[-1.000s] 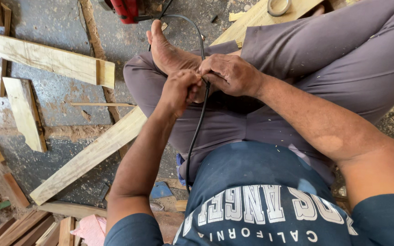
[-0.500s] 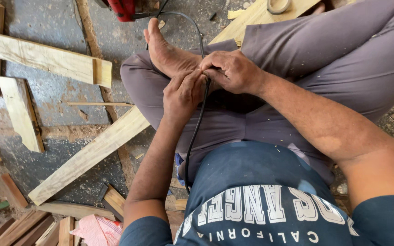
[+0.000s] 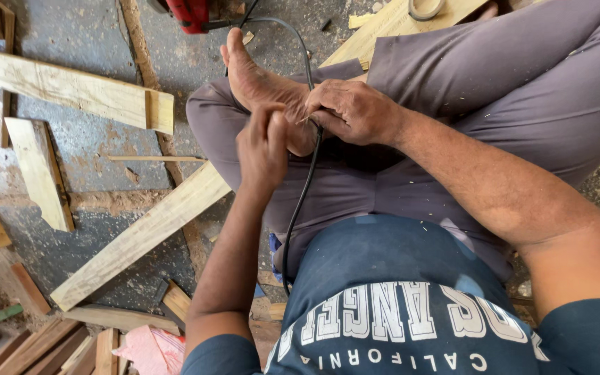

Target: The person sits cross-legged on the floor and repairs a damaged section of a black electrical cord. They strip the outer insulation, twist the inner wires, and wrap the joint with black electrical tape. The person uses a chisel to cut the tape and continues wrapping the cord until the repair is complete.

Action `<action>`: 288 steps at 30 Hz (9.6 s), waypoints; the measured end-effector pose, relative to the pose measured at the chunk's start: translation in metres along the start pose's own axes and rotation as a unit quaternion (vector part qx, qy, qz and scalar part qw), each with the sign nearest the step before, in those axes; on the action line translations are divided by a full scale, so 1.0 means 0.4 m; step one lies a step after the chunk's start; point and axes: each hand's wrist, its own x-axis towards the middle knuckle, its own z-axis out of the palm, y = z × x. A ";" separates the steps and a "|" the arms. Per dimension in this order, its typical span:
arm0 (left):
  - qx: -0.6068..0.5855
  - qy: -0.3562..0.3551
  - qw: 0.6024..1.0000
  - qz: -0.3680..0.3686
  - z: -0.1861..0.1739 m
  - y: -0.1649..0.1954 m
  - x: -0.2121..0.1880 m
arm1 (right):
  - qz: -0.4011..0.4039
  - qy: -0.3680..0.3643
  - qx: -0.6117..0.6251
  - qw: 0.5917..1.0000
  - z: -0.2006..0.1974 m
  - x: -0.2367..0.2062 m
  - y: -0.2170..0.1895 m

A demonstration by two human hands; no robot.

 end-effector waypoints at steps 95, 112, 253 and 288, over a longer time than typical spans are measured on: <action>0.285 -0.038 0.890 0.355 0.018 -0.006 -0.017 | 0.108 0.103 0.004 0.989 0.035 -0.047 -0.044; -0.452 -0.182 0.833 -0.263 0.130 -0.037 -0.032 | 0.116 0.180 -0.088 0.973 0.013 -0.107 -0.136; -0.437 -0.116 0.882 -0.135 0.327 -0.057 -0.030 | 0.369 0.201 -0.075 0.904 -0.026 -0.142 -0.090; -0.386 -0.149 0.905 -0.097 0.304 -0.059 -0.027 | 0.302 0.133 -0.084 0.940 -0.081 -0.138 -0.114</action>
